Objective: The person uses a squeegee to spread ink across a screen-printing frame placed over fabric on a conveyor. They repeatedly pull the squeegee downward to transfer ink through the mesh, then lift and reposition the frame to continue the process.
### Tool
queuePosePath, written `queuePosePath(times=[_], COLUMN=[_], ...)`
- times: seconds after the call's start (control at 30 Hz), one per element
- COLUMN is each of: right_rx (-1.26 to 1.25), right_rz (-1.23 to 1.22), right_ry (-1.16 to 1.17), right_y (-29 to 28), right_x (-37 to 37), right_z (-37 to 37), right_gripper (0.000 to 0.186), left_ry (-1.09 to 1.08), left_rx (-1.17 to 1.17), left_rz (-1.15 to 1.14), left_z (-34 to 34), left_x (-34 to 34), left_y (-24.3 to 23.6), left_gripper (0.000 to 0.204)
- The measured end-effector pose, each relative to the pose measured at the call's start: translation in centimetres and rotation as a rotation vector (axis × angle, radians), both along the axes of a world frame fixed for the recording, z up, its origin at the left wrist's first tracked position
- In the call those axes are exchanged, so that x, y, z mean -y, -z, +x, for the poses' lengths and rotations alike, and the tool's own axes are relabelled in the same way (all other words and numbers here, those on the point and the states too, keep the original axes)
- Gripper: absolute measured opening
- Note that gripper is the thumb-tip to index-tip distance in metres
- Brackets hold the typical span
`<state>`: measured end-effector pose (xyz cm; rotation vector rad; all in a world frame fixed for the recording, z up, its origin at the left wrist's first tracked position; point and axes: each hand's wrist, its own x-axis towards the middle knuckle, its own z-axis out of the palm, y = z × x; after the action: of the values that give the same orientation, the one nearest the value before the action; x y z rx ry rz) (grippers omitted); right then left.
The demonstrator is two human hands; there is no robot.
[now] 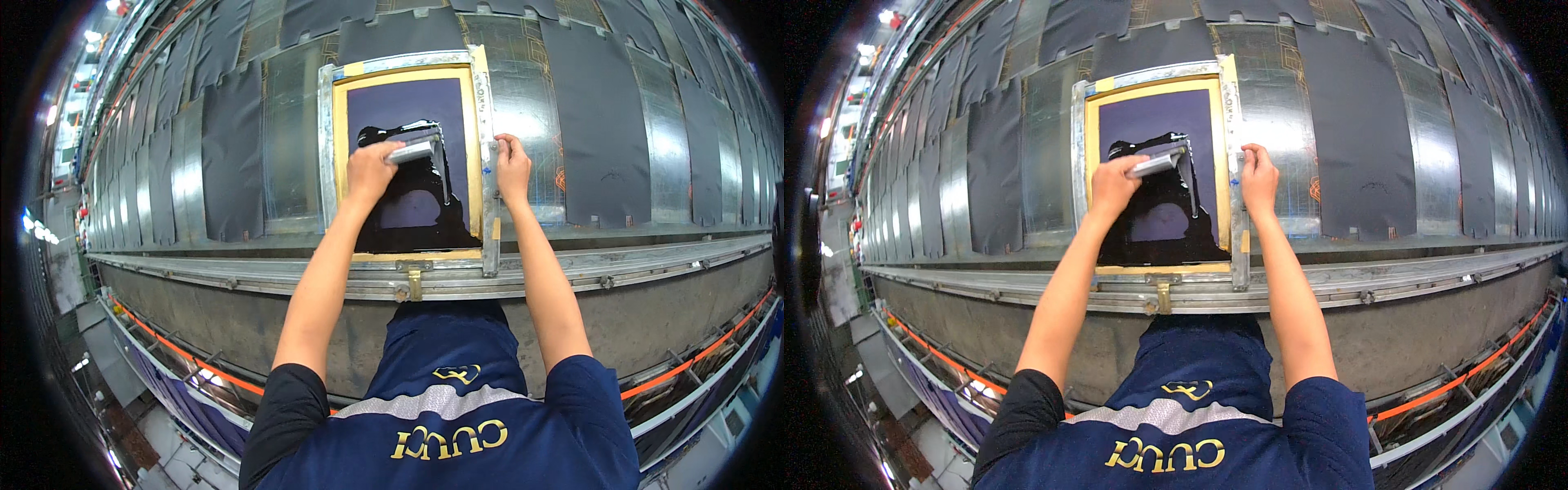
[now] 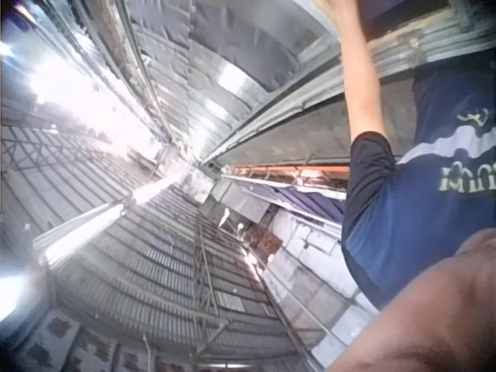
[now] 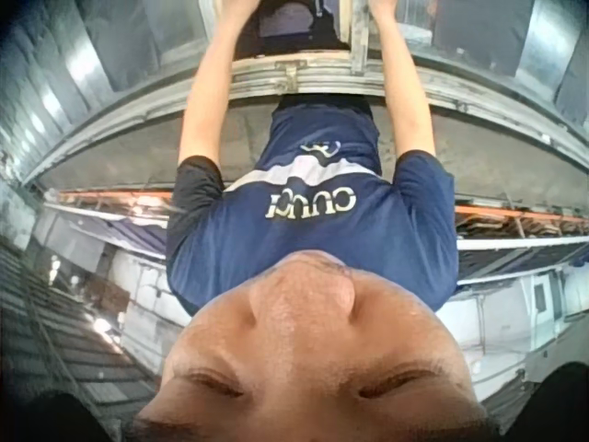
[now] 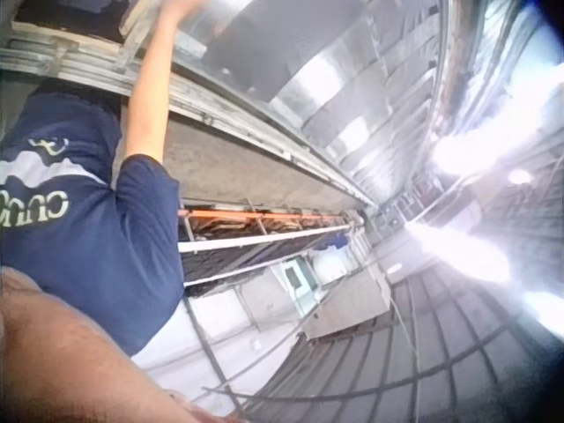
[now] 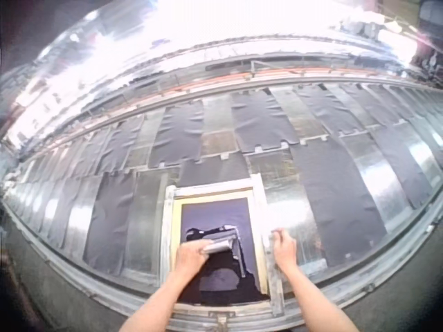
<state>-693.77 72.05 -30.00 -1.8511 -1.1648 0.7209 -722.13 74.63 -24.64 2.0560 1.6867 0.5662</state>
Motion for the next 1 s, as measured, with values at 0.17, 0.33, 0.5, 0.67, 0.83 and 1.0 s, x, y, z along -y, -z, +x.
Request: queuePosePath(times=[0.17, 0.33, 0.5, 0.67, 0.83, 1.0], right_rx=[-0.031, -0.012, -0.031, -0.021, -0.02, -0.035], right_rz=[-0.003, 0.012, -0.009, 0.006, -0.008, -0.004], right_ry=[-0.003, 0.014, 0.024, 0.014, 0.011, 0.015], right_y=[-0.2, 0.9, 0.6, 0.4, -0.1, 0.4], right_x=[-0.1, 0.2, 0.1, 0.0, -0.1, 0.0], right_z=[-0.1, 0.2, 0.3, 0.3, 0.3, 0.4], right_gripper=[0.02, 0.021, 0.021, 0.02, 0.019, 0.019], left_ry=[0.065, 0.143, 0.144, 0.013, 0.031, 0.092], left_rx=[-0.076, -0.132, -0.136, -0.017, -0.224, -0.154], left_rz=[0.134, 0.132, 0.119, -0.016, -0.048, 0.02], left_z=[0.4, -0.5, -0.7, -0.4, 1.2, 0.9], left_x=[0.4, 8.8, 11.8, -0.9, -5.9, -0.4], left_y=[1.7, 2.4, 1.5, 0.9, 0.0, 1.5], left_gripper=[0.036, 0.044, 0.044, 0.032, 0.029, 0.025])
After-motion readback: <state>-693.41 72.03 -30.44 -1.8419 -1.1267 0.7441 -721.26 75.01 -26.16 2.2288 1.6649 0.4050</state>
